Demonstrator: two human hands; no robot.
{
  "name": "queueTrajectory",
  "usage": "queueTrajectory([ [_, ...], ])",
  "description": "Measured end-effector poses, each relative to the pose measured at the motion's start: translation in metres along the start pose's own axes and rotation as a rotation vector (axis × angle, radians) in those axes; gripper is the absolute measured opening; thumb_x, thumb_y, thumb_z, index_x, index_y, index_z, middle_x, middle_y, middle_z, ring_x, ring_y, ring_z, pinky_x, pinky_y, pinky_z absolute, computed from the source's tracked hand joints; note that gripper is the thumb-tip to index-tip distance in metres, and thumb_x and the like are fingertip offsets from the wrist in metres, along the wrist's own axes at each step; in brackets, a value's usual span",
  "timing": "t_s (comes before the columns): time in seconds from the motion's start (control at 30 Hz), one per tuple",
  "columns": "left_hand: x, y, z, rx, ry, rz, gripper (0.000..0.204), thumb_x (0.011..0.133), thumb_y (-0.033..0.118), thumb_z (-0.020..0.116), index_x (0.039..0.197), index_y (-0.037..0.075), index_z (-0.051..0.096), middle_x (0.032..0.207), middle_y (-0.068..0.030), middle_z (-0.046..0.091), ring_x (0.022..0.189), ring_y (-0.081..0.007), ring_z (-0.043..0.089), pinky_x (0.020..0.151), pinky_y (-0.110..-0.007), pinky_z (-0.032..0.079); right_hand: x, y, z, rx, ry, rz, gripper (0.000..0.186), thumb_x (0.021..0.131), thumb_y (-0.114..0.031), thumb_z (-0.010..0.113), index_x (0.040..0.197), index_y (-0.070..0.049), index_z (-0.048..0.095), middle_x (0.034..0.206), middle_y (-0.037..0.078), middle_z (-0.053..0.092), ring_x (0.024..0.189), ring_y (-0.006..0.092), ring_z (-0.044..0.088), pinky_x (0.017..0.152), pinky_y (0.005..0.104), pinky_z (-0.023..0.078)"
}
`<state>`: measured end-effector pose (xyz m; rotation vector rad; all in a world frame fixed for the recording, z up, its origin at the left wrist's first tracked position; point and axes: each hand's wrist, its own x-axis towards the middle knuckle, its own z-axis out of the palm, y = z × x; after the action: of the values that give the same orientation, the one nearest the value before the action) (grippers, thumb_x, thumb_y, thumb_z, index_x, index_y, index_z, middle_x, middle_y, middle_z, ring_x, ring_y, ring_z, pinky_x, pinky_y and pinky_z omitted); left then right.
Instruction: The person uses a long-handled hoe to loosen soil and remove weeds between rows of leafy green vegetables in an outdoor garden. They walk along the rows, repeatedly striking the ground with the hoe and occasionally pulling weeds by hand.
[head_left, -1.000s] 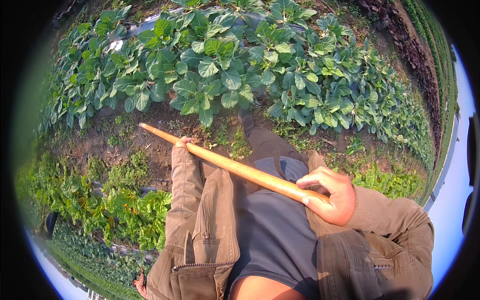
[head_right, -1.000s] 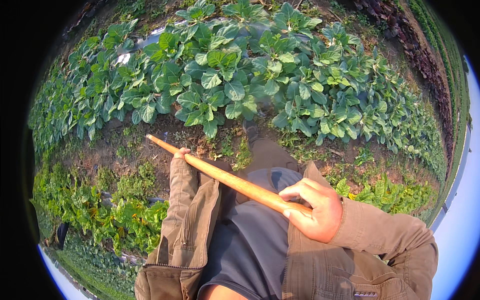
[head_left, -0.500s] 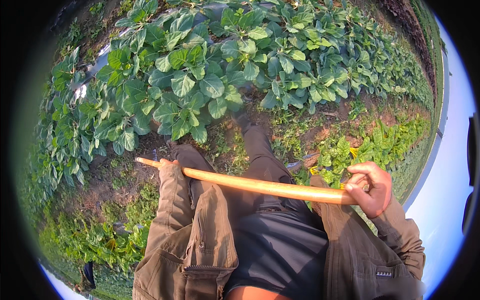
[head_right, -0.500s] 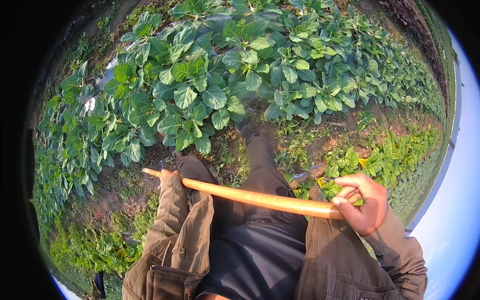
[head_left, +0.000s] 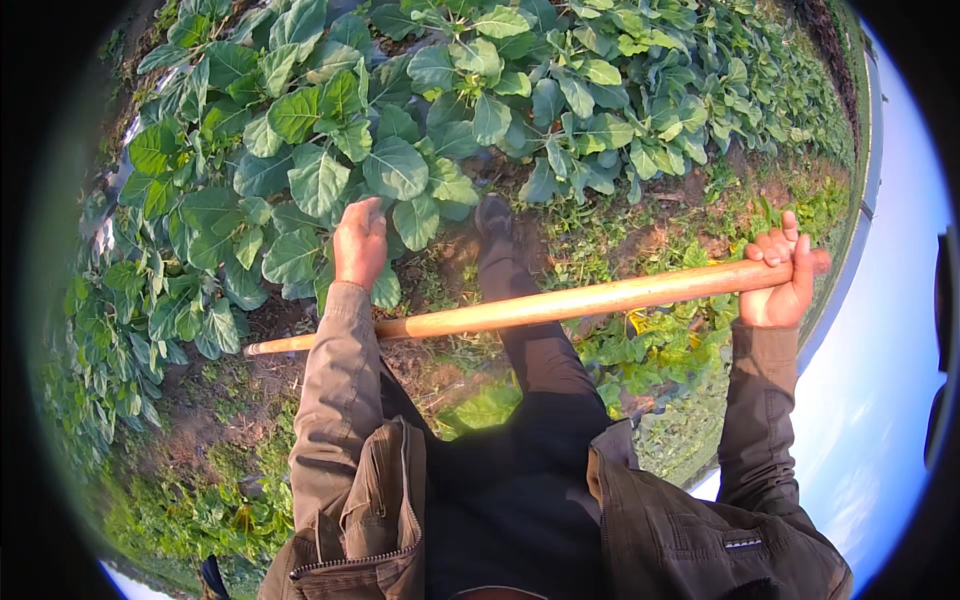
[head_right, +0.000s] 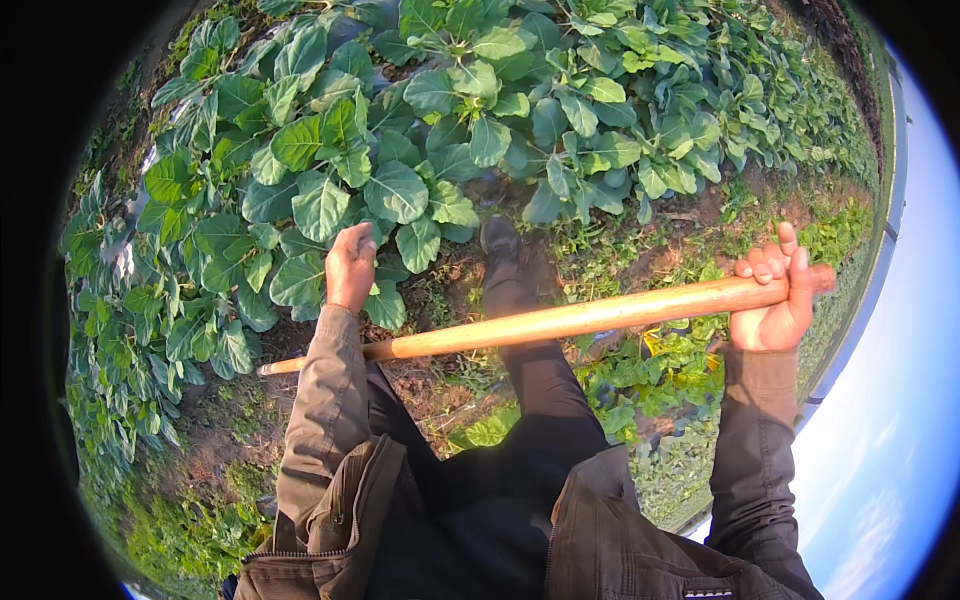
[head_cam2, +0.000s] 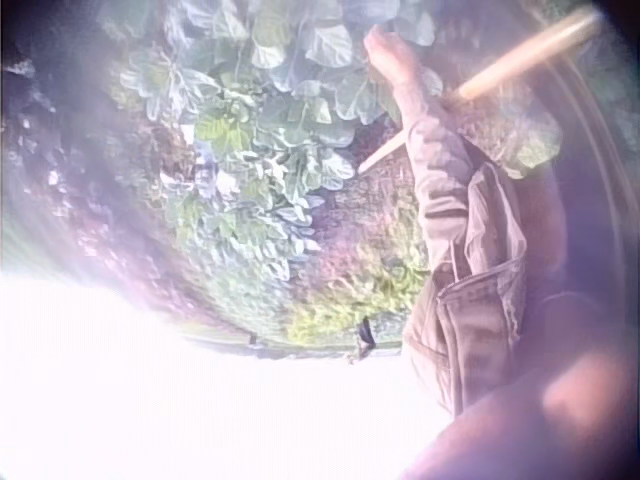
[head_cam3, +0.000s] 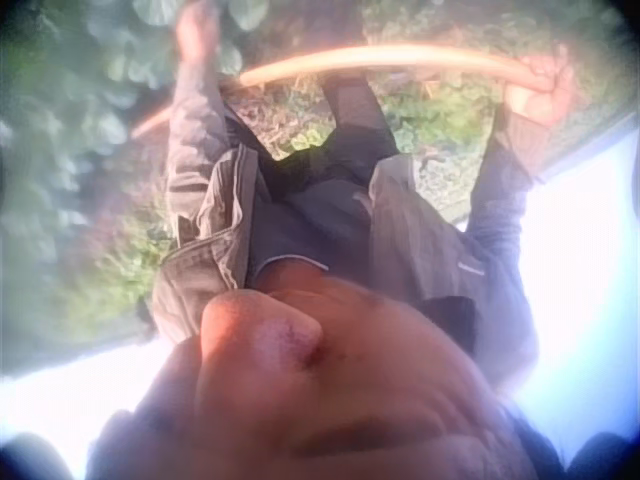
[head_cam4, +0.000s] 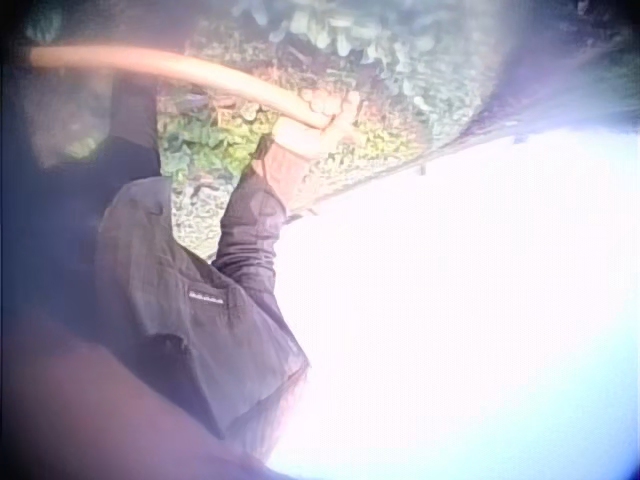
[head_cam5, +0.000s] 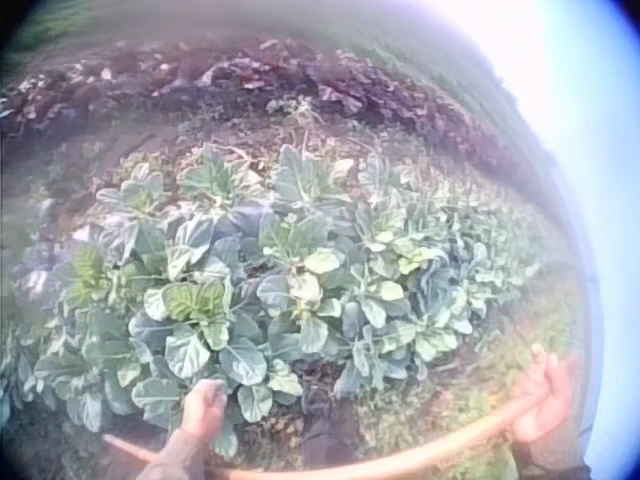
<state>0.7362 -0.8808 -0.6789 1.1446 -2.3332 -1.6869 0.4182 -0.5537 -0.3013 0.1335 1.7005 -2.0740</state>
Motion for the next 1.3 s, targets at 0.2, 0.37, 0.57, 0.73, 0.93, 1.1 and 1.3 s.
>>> queueTrajectory([
  [0.2, 0.165, -0.041, 0.135, 0.019, 0.034, -0.025, 0.03, 0.098, 0.012, 0.065, 0.125, 0.002, 0.074, 0.122, -0.0198, 0.074, 0.114, -0.0328, 0.073, 0.1, -0.039, 0.055, -0.003, 0.325, -0.041, 0.363, 0.286, 0.422, 0.026, 0.095, -0.009, 0.074, 0.117, -0.008, 0.06, 0.092, 0.004, 0.063, 0.094, 0.0204, 0.064, 0.104, 0.0455, 0.049],
  [0.37, 0.276, -0.129, 0.226, -0.05, -0.082, -0.354, 0.035, 0.095, 0.011, 0.067, 0.128, 0.003, 0.074, 0.119, -0.014, 0.078, 0.104, -0.025, 0.075, 0.095, -0.034, 0.055, 0.01, 0.443, -0.077, 0.468, 0.333, 0.578, 0.024, 0.095, -0.01, 0.075, 0.114, -0.01, 0.06, 0.093, 0.006, 0.064, 0.095, 0.0217, 0.065, 0.103, 0.0445, 0.05],
  [0.57, 0.334, -0.167, 0.31, -0.414, -0.245, -0.499, 0.027, 0.1, 0.02, 0.066, 0.119, 0.004, 0.076, 0.106, -0.0033, 0.078, 0.096, -0.0212, 0.073, 0.084, -0.036, 0.057, 0.023, 0.443, -0.075, 0.372, 0.199, 0.644, 0.02, 0.096, -0.004, 0.071, 0.111, -0.01, 0.058, 0.1, 0.004, 0.063, 0.101, 0.0206, 0.065, 0.107, 0.0438, 0.046],
  [0.73, 0.304, -0.134, 0.346, -0.239, -0.172, -0.321, 0.029, 0.099, 0.021, 0.067, 0.122, 0.005, 0.074, 0.109, -0.0067, 0.077, 0.099, -0.0248, 0.072, 0.086, -0.038, 0.056, 0.024, 0.436, -0.067, 0.396, 0.28, 0.735, 0.022, 0.095, -0.008, 0.072, 0.111, -0.011, 0.059, 0.104, 0.006, 0.065, 0.108, 0.0229, 0.065, 0.107, 0.0468, 0.048],
  [0.93, 0.259, -0.115, 0.363, -0.052, -0.092, -0.139, 0.032, 0.098, 0.022, 0.068, 0.126, 0.006, 0.072, 0.114, -0.0107, 0.075, 0.103, -0.0292, 0.072, 0.087, -0.04, 0.056, 0.033, 0.435, -0.069, 0.499, 0.296, 0.784, 0.025, 0.096, 0.001, 0.07, 0.115, -0.008, 0.057, 0.11, 0.008, 0.064, 0.11, 0.0221, 0.064, 0.104, 0.0397, 0.048],
  [1.1, 0.288, -0.116, 0.395, -0.017, -0.069, -0.085, 0.035, 0.098, 0.022, 0.068, 0.129, 0.007, 0.07, 0.117, -0.0141, 0.074, 0.106, -0.0328, 0.071, 0.089, -0.041, 0.056, 0.024, 0.437, -0.071, 0.393, 0.26, 0.768, 0.022, 0.098, -0.004, 0.066, 0.118, -0.006, 0.056, 0.109, 0.01, 0.068, 0.11, 0.0226, 0.065, 0.103, 0.0397, 0.048],
  [1.3, 0.295, -0.105, 0.404, 0.03, -0.051, 0.011, 0.039, 0.097, 0.023, 0.069, 0.133, 0.008, 0.067, 0.121, -0.0182, 0.072, 0.109, -0.0372, 0.07, 0.09, -0.043, 0.056, 0.024, 0.442, -0.069, 0.416, 0.258, 0.734, 0.021, 0.098, -0.006, 0.065, 0.117, -0.005, 0.055, 0.108, 0.01, 0.068, 0.109, 0.0225, 0.066, 0.1, 0.0417, 0.051],
])
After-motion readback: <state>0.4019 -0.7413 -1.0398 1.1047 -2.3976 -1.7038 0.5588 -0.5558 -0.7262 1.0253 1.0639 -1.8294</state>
